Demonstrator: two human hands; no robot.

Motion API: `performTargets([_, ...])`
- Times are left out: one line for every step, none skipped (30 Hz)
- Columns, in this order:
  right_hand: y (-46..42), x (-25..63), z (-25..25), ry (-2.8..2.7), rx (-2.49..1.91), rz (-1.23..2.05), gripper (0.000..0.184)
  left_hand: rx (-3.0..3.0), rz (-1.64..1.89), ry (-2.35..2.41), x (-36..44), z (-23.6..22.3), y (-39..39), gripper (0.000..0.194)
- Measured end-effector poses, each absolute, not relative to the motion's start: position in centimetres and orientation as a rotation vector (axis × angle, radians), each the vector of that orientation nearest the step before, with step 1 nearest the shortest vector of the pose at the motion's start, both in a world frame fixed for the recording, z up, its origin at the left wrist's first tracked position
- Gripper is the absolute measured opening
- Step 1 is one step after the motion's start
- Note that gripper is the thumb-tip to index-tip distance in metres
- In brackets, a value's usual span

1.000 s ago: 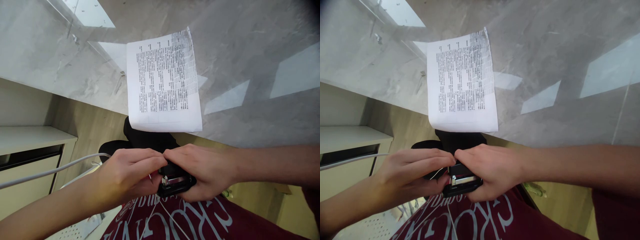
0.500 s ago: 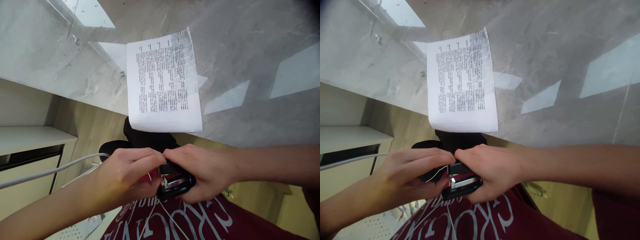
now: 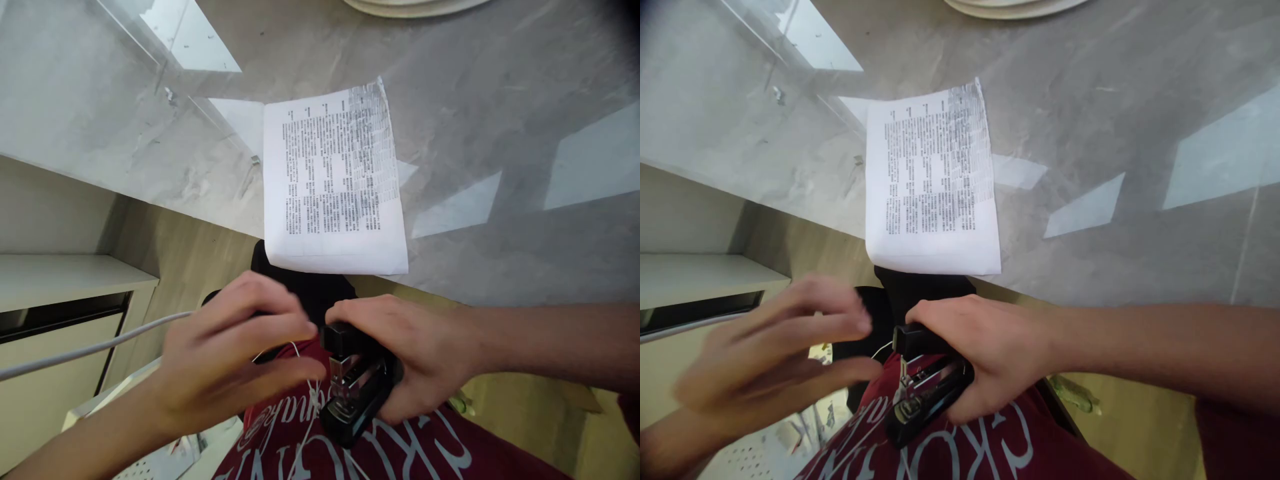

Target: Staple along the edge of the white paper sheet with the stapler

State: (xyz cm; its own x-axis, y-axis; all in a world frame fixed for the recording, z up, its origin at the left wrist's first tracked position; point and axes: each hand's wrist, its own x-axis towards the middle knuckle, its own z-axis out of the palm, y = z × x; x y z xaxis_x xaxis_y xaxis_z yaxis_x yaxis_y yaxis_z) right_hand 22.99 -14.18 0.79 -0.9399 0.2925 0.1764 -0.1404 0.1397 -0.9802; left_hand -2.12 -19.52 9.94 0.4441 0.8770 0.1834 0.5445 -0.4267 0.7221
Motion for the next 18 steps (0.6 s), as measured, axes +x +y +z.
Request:
performTargets([-14.1,23.0,0.8,-2.091,-0.125,1.799,0.059,2.012,0.879,1.297,-2.1,9.9,-19.9,0.024])
performTargets([-14.1,23.0,1.0,-2.095,-0.119,1.748,0.06,1.911,1.101,1.426,-1.9,9.6,-20.3,0.022])
performTargets([-14.1,23.1,1.1,-2.105,-0.131,1.714,0.06,1.812,1.236,1.478,-1.6,9.2,-20.8,0.019])
performTargets([-14.1,23.1,1.3,-2.12,-0.159,1.699,0.06,1.684,1.295,1.472,-1.2,8.7,-21.3,0.014])
performTargets([-14.1,23.1,1.4,-2.138,-0.199,1.699,0.06,1.548,1.395,1.441,-0.7,8.1,-21.7,0.008])
performTargets([-14.2,23.2,1.4,-2.152,-0.239,1.709,0.061,1.455,1.442,1.377,-0.2,7.5,-22.1,0.006])
performTargets([-14.4,23.2,1.3,-2.16,-0.274,1.718,0.062,1.368,1.49,1.368,0.2,7.0,-22.4,0.008])
performTargets([-14.6,23.2,1.2,-2.162,-0.3,1.721,0.064,1.313,1.533,1.363,0.6,6.5,-22.6,0.01])
performTargets([-14.8,23.2,1.1,-2.16,-0.315,1.714,0.066,1.285,1.557,1.344,1.0,6.2,-22.8,0.011])
performTargets([-15.0,23.2,0.9,-2.159,-0.32,1.704,0.067,1.263,1.581,1.332,1.3,6.1,-22.9,0.012])
performTargets([-15.2,23.2,0.7,-2.156,-0.317,1.692,0.067,1.251,1.596,1.315,1.5,6.0,-23.0,0.012])
performTargets([-15.3,23.2,0.6,-2.154,-0.309,1.683,0.067,1.24,1.602,1.297,1.7,6.0,-23.1,0.012])
performTargets([-15.4,23.2,0.5,-2.154,-0.303,1.679,0.067,1.228,1.606,1.282,1.8,6.1,-23.2,0.011])
performTargets([-15.4,23.2,0.4,-2.155,-0.301,1.679,0.066,1.217,1.608,1.27,1.8,6.2,-23.3,0.011])
performTargets([-15.4,23.2,0.5,-2.155,-0.303,1.682,0.066,1.212,1.607,1.258,1.8,6.3,-23.3,0.01])
performTargets([-15.3,23.2,0.5,-2.155,-0.31,1.686,0.066,1.211,1.605,1.246,1.7,6.4,-23.3,0.009])
performTargets([-15.1,23.1,0.7,-2.16,-0.319,1.696,0.065,1.213,1.606,1.237,1.6,6.5,-23.3,0.009])
performTargets([-15.0,23.0,0.8,-2.164,-0.323,1.712,0.064,1.214,1.609,1.232,1.6,6.6,-23.3,0.01])
